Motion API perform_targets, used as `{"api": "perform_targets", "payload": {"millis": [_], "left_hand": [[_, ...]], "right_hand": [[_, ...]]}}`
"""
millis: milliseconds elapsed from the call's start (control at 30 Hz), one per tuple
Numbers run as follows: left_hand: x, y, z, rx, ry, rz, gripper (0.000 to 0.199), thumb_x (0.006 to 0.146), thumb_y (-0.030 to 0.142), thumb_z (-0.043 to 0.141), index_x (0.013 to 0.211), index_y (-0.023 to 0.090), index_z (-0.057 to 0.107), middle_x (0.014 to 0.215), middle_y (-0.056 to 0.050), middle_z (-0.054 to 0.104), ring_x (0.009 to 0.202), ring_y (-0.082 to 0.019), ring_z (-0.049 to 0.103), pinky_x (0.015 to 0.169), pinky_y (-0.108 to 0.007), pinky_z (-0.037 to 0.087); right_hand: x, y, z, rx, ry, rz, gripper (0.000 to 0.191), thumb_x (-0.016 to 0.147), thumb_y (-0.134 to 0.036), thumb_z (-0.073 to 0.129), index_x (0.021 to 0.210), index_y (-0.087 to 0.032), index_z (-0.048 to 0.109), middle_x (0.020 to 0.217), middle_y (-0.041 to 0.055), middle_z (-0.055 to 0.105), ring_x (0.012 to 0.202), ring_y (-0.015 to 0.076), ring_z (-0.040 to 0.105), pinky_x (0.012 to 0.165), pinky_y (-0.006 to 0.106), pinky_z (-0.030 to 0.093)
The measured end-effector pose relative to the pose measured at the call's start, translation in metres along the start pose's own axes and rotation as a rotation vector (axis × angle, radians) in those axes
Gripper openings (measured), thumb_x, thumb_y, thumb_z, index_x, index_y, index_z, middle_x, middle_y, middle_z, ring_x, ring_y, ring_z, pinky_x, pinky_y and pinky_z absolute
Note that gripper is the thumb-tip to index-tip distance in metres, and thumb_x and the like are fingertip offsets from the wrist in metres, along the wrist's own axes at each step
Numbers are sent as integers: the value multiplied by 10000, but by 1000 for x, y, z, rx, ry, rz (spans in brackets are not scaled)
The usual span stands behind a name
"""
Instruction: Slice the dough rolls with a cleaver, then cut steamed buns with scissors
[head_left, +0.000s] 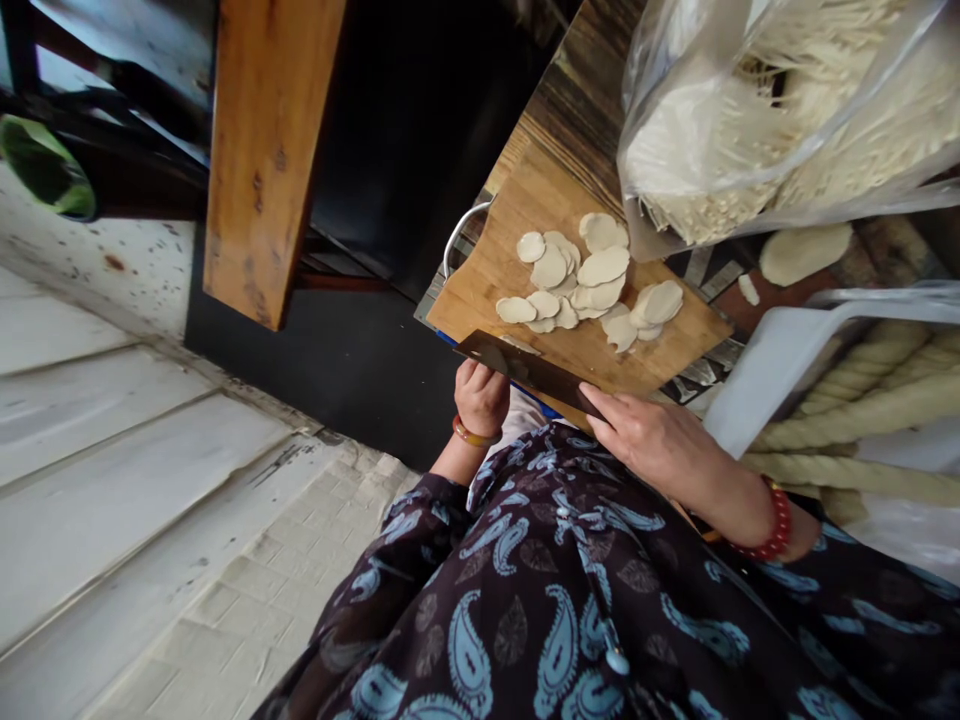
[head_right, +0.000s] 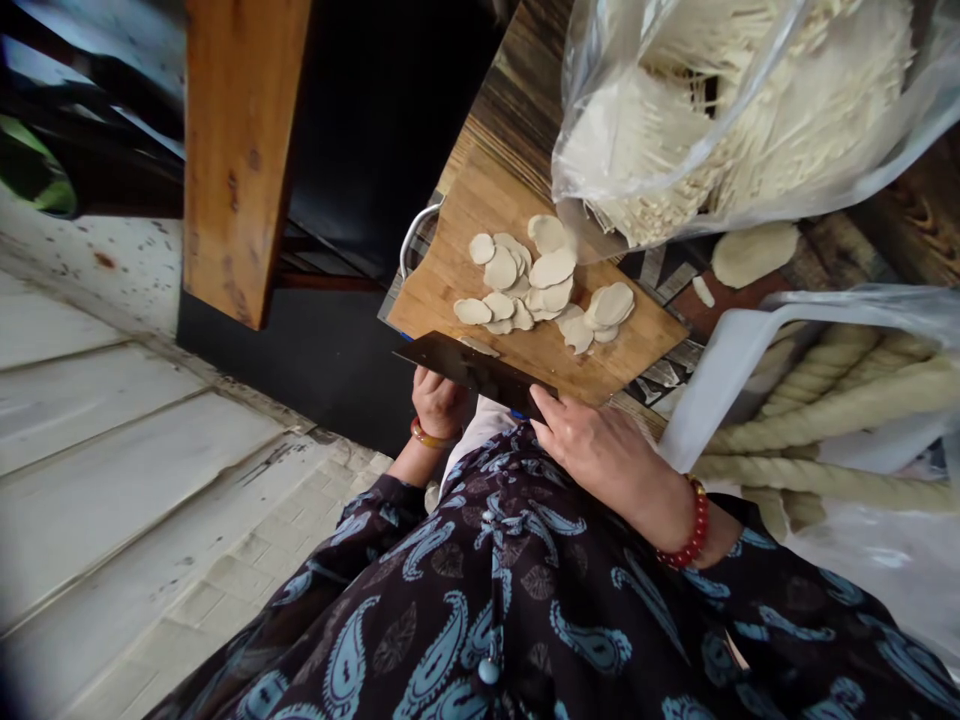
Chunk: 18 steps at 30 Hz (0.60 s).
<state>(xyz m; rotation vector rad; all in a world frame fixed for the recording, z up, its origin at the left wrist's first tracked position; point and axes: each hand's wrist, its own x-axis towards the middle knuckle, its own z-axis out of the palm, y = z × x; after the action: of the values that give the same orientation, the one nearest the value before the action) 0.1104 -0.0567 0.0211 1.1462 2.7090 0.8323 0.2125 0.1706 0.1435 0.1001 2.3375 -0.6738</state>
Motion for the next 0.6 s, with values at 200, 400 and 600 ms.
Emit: {"api": "perform_targets", "payload": {"millis": [200,400,600], "left_hand": [[-1,-3,-1,21,-46,7,256,928,130,458,773,202,648,786,-64,647,911,-199,614,810,-342,494],[3,-3,-3,-4,-49,13,261,937,142,458,770,207,648,796,-68,667,896,-196,621,800,-342,505],[1,-7,-3,-47,-113,-23,276,957,169,443,785,202,655,819,-81,669,935,-200,623,827,-351,486]], "right_hand": [[8,1,-8,45,-57,-15,441,1030,-284,362,1405,-126,534,1109,141,742,954,216,715,837,307,517],[18,1,-10,44,-66,-29,422,1029,-297,377,1382,-139,547,1108,145,740,944,210,715,820,301,514],[26,-1,-11,32,-124,-21,449,1037,-312,357,1412,-125,518,1019,136,760,930,223,719,814,314,506]]}}
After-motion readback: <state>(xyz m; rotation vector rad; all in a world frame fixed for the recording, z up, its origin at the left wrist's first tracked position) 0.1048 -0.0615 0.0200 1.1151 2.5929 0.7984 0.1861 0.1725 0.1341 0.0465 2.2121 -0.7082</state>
